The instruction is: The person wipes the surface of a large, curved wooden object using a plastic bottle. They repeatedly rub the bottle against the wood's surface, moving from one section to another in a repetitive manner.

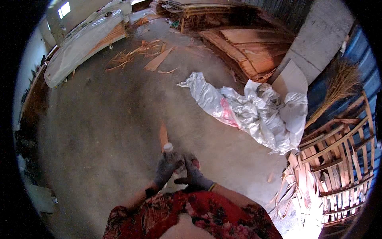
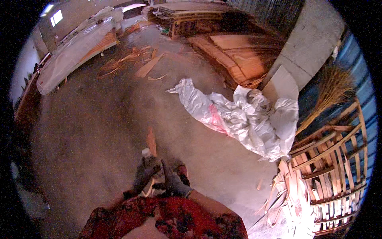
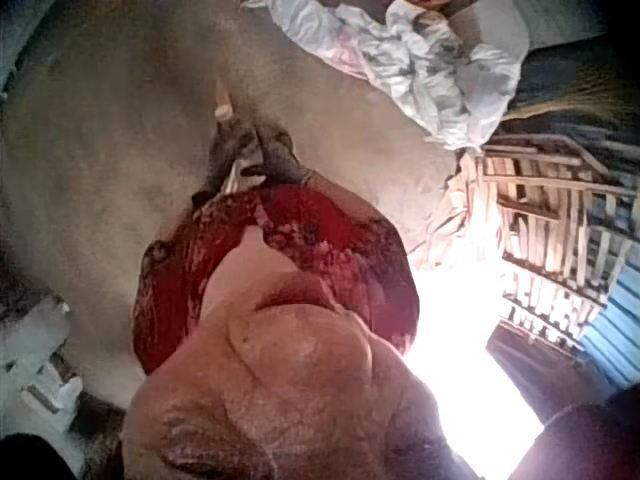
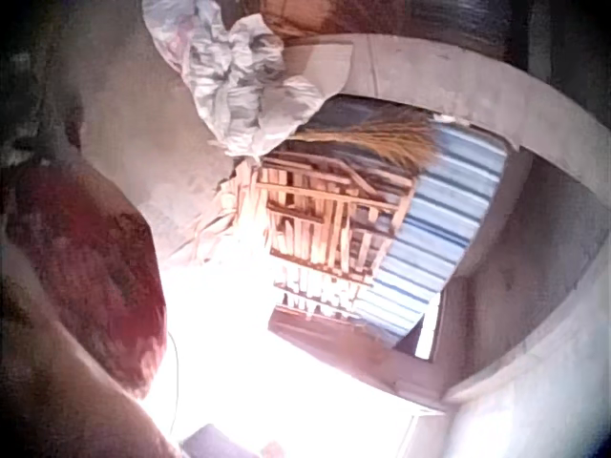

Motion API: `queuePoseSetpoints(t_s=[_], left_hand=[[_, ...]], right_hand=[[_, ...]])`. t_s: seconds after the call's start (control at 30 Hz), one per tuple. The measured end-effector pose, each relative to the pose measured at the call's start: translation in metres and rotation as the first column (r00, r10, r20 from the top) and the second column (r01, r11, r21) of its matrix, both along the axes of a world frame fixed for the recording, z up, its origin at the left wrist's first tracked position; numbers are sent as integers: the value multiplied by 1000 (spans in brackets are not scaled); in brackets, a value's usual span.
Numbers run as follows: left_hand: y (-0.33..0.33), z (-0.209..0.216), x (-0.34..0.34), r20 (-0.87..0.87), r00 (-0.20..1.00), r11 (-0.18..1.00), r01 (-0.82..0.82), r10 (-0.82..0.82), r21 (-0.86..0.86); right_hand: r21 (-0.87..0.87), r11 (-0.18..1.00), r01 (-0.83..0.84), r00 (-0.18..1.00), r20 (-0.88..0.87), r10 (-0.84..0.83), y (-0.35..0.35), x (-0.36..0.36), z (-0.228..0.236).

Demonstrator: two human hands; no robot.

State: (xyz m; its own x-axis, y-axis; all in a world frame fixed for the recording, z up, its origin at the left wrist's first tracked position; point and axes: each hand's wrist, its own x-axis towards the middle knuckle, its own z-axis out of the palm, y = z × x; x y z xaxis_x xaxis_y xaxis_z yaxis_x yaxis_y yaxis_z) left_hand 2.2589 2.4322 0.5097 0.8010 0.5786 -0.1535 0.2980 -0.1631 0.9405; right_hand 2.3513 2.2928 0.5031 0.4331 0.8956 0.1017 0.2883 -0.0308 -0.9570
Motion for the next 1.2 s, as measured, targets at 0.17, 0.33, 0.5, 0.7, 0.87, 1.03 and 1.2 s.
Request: queuePoseSetpoints(t_s=[0.17,0.33,0.5,0.7,0.87,1.03,1.2], left_hand=[[105,4,96,346,938,882,179,-18,-437],[208,60,187,129,985,916,-56,117,-398],[365,15,228,-135,974,816,-228,183,-532],[545,-17,336,-198,980,850,-86,-21,-519],[674,-80,452,-370,929,900,-141,-23,-412],[803,-151,486,-341,939,938,-153,40,-312],[818,-169,454,-586,798,909,-341,144,-241]], right_hand=[[77,991,-109,994,6,108,124,117,34],[30,999,-20,1000,9,20,247,206,-3],[-31,972,233,931,-281,-232,347,319,-43],[-203,736,646,664,-326,-673,371,476,-38],[-192,759,623,699,-300,-649,387,539,-52],[-176,733,657,686,-264,-678,472,633,-85],[-164,566,808,402,-550,-732,498,796,-101]])
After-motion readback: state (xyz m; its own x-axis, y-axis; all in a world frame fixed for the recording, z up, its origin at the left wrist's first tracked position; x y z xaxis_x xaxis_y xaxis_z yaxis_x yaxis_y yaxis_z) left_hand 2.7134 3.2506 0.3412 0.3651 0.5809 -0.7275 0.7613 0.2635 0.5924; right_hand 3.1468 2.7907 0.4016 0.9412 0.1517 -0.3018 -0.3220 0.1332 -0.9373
